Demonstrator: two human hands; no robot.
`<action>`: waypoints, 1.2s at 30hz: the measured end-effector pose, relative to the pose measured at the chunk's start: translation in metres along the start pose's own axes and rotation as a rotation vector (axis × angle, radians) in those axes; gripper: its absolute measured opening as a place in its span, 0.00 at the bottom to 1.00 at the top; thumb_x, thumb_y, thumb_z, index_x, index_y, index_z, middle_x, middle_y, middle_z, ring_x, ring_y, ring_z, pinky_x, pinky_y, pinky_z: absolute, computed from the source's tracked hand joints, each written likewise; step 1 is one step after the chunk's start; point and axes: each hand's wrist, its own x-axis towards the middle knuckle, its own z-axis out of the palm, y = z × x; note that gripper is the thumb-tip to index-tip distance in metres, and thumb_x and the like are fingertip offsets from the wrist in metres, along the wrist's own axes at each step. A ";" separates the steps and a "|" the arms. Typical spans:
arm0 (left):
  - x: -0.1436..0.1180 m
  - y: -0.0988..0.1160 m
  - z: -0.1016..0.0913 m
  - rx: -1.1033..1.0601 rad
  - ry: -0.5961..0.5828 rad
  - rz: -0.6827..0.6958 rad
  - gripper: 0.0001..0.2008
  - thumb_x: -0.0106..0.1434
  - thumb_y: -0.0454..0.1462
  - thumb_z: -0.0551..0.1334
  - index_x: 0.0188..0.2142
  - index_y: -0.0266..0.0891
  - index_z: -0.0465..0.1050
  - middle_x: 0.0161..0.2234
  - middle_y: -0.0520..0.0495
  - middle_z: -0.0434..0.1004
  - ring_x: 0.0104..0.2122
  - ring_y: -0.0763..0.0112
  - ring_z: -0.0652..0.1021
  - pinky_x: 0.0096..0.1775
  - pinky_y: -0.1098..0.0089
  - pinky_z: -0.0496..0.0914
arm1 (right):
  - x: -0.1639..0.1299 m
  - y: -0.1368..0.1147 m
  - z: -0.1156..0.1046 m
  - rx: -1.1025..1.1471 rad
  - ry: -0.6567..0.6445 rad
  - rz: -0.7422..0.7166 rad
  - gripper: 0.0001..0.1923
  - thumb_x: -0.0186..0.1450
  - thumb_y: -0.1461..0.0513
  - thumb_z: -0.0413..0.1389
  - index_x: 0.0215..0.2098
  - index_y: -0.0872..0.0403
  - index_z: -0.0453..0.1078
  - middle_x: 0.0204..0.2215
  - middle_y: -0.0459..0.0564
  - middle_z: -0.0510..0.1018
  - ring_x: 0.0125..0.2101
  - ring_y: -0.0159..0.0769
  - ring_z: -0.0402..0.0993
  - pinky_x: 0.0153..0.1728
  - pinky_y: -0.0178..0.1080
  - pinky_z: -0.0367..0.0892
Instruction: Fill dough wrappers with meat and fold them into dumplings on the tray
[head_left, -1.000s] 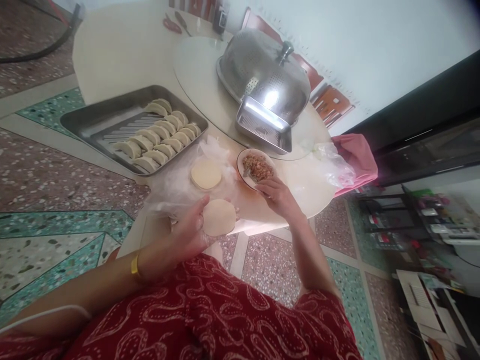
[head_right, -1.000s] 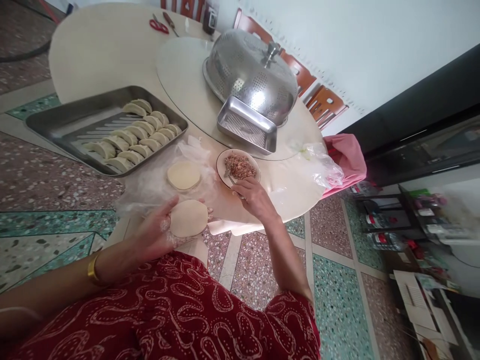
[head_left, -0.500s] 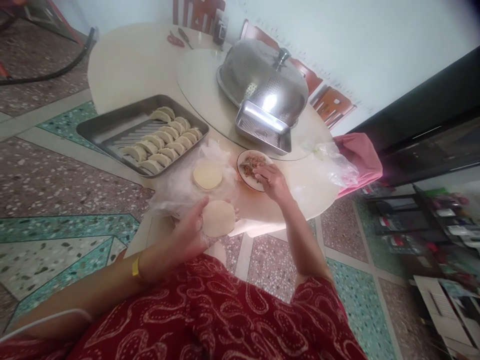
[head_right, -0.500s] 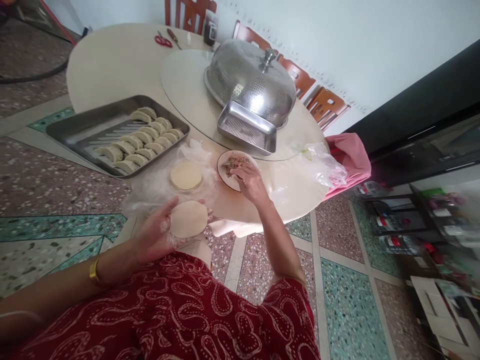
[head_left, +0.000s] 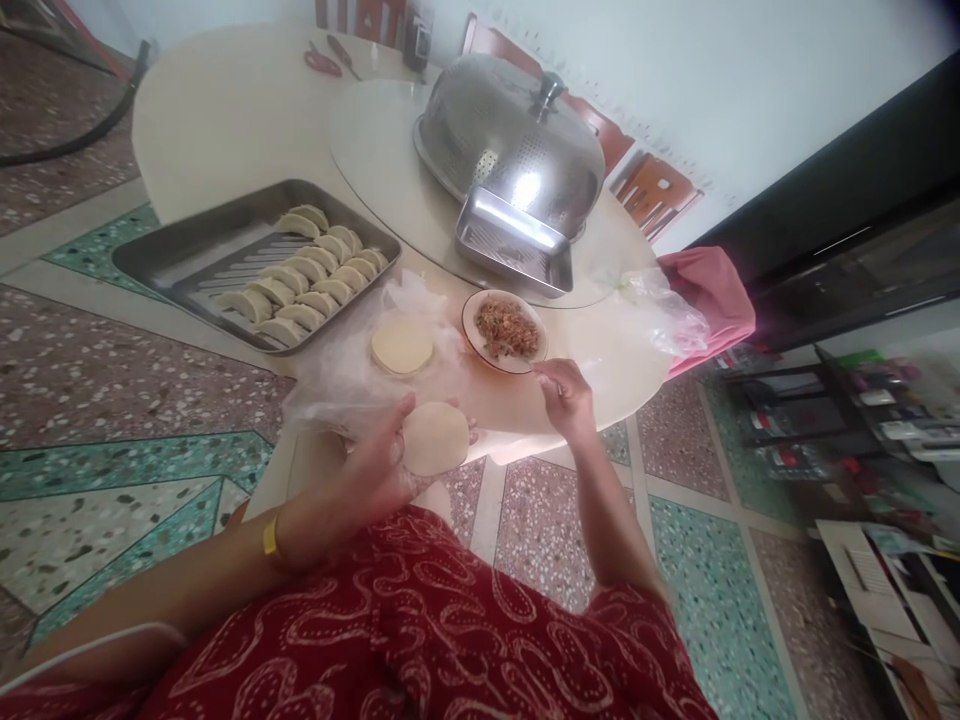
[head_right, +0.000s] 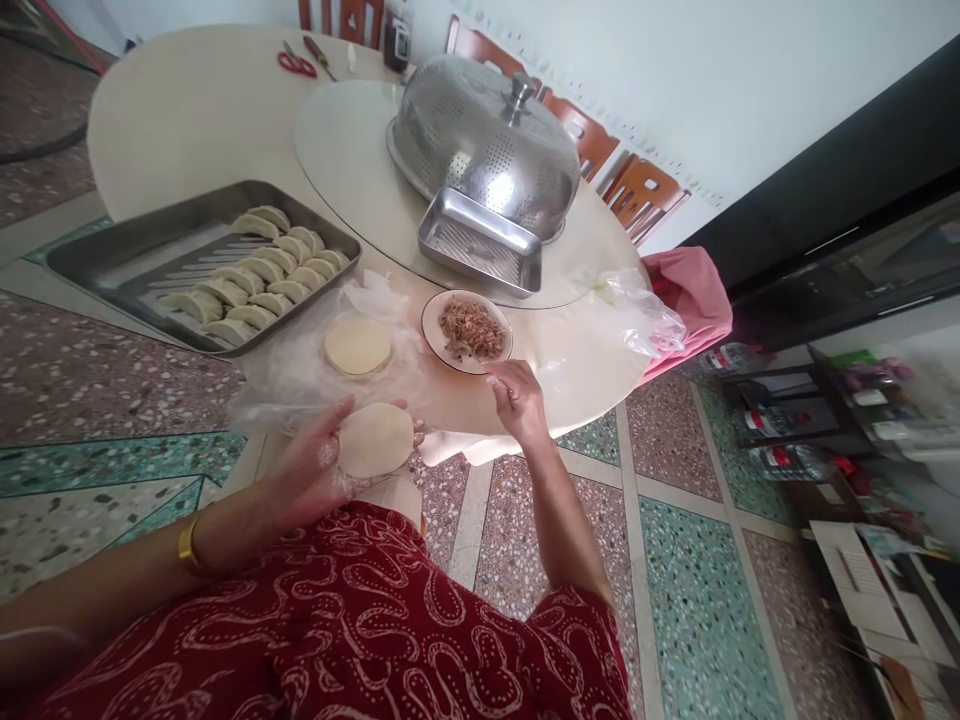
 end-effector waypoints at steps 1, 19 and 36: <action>0.000 0.000 0.001 0.004 0.003 0.000 0.26 0.72 0.44 0.49 0.62 0.28 0.62 0.44 0.31 0.80 0.42 0.55 0.82 0.45 0.59 0.76 | -0.002 0.001 0.000 -0.004 0.052 0.028 0.14 0.70 0.53 0.49 0.41 0.47 0.75 0.36 0.51 0.83 0.39 0.42 0.78 0.42 0.49 0.74; 0.012 -0.001 0.004 0.033 0.061 -0.022 0.27 0.72 0.45 0.49 0.63 0.29 0.61 0.45 0.32 0.80 0.43 0.55 0.81 0.47 0.58 0.76 | -0.012 -0.004 0.001 0.066 0.131 0.088 0.10 0.70 0.55 0.50 0.40 0.47 0.72 0.33 0.48 0.82 0.35 0.38 0.79 0.37 0.45 0.75; 0.018 -0.002 0.001 0.049 0.049 -0.017 0.27 0.72 0.45 0.49 0.63 0.29 0.62 0.46 0.33 0.80 0.42 0.55 0.82 0.45 0.58 0.76 | -0.016 0.006 0.010 -0.043 0.179 -0.026 0.09 0.71 0.60 0.48 0.42 0.48 0.71 0.34 0.49 0.82 0.34 0.39 0.77 0.36 0.46 0.74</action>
